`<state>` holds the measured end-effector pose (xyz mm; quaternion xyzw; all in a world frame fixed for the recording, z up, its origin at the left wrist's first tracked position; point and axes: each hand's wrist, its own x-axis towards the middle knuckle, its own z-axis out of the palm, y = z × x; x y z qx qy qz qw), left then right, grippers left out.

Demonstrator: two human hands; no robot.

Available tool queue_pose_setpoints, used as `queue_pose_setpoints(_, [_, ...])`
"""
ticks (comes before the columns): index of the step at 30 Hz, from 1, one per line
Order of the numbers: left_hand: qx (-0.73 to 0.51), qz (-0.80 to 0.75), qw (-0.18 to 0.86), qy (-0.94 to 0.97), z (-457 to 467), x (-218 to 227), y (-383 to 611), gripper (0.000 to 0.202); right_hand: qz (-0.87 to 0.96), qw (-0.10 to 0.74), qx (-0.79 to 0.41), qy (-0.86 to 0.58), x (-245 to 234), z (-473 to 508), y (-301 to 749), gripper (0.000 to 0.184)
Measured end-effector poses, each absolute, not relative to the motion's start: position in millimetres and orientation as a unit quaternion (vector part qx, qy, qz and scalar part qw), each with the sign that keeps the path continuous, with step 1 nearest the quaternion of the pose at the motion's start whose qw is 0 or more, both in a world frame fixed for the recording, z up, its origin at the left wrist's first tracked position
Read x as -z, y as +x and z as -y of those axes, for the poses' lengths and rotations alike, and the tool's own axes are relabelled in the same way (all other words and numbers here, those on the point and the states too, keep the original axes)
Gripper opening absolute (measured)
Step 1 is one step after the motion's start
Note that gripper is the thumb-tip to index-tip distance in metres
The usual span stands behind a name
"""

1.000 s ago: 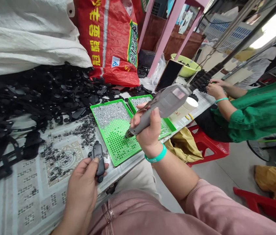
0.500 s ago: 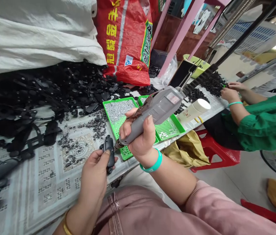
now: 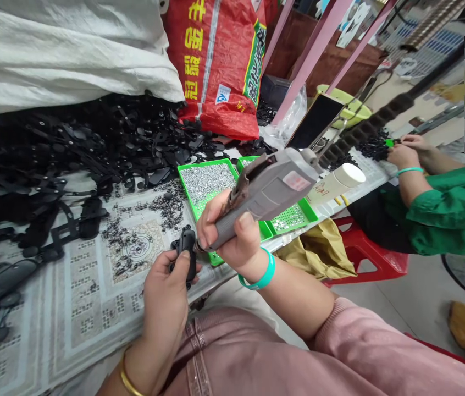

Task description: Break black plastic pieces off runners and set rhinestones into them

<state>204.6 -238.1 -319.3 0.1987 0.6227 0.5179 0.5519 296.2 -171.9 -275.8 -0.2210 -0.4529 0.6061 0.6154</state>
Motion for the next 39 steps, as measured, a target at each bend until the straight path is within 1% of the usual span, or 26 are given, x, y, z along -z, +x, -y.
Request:
queue_pose_setpoints(4, [-0.522, -0.612, 0.572, 0.16, 237, 315, 206, 0.019, 0.476, 0.602, -0.609, -0.201, 279, 176, 297, 0.039])
queue_pose_setpoints(6, [-0.526, -0.602, 0.581, 0.155, 237, 315, 205, 0.019, 0.491, 0.594, -0.606, -0.199, 280, 179, 297, 0.039])
queue_pose_setpoints(10, [-0.54, -0.579, 0.59, 0.156, 235, 319, 204, 0.021, 0.508, 0.585, -0.596, -0.212, 281, 183, 294, 0.043])
queue_pose_setpoints(13, [-0.535, -0.578, 0.598, 0.147, 234, 320, 201, 0.021, 0.515, 0.586, -0.596, -0.191, 272, 183, 296, 0.042])
queue_pose_setpoints(15, [-0.522, -0.585, 0.605, 0.138, 234, 318, 199, 0.021, 0.513, 0.613, -0.576, -0.172, 262, 180, 299, 0.042])
queue_pose_setpoints(17, [-0.521, -0.59, 0.604, 0.124, 235, 314, 198, 0.022, 0.501, 0.666, -0.524, -0.175, 253, 175, 305, 0.045])
queue_pose_setpoints(19, [-0.529, -0.581, 0.608, 0.11, 236, 308, 199, 0.026, 0.485, 0.709, -0.469, -0.205, 251, 169, 309, 0.046])
queue_pose_setpoints(21, [-0.53, -0.561, 0.627, 0.105, 236, 303, 200, 0.035, 0.477, 0.711, -0.456, -0.242, 256, 165, 311, 0.043])
queue_pose_setpoints(23, [-0.513, -0.549, 0.65, 0.114, 236, 298, 200, 0.044, 0.472, 0.696, -0.478, -0.254, 266, 163, 310, 0.04])
queue_pose_setpoints(26, [-0.47, -0.542, 0.681, 0.146, 235, 295, 197, 0.052, 0.468, 0.678, -0.527, -0.208, 279, 164, 307, 0.041])
queue_pose_setpoints(29, [-0.449, -0.52, 0.707, 0.17, 235, 295, 193, 0.044, 0.471, 0.673, -0.541, -0.182, 280, 164, 308, 0.043])
queue_pose_setpoints(31, [-0.445, -0.518, 0.712, 0.161, 235, 297, 190, 0.037, 0.472, 0.683, -0.521, -0.197, 275, 159, 312, 0.042])
queue_pose_setpoints(35, [-0.43, -0.555, 0.701, 0.127, 235, 297, 188, 0.037, 0.48, 0.702, -0.458, -0.258, 269, 140, 323, 0.042])
queue_pose_setpoints(39, [-0.431, -0.583, 0.677, 0.124, 237, 296, 189, 0.033, 0.489, 0.686, -0.437, -0.315, 275, 122, 325, 0.044])
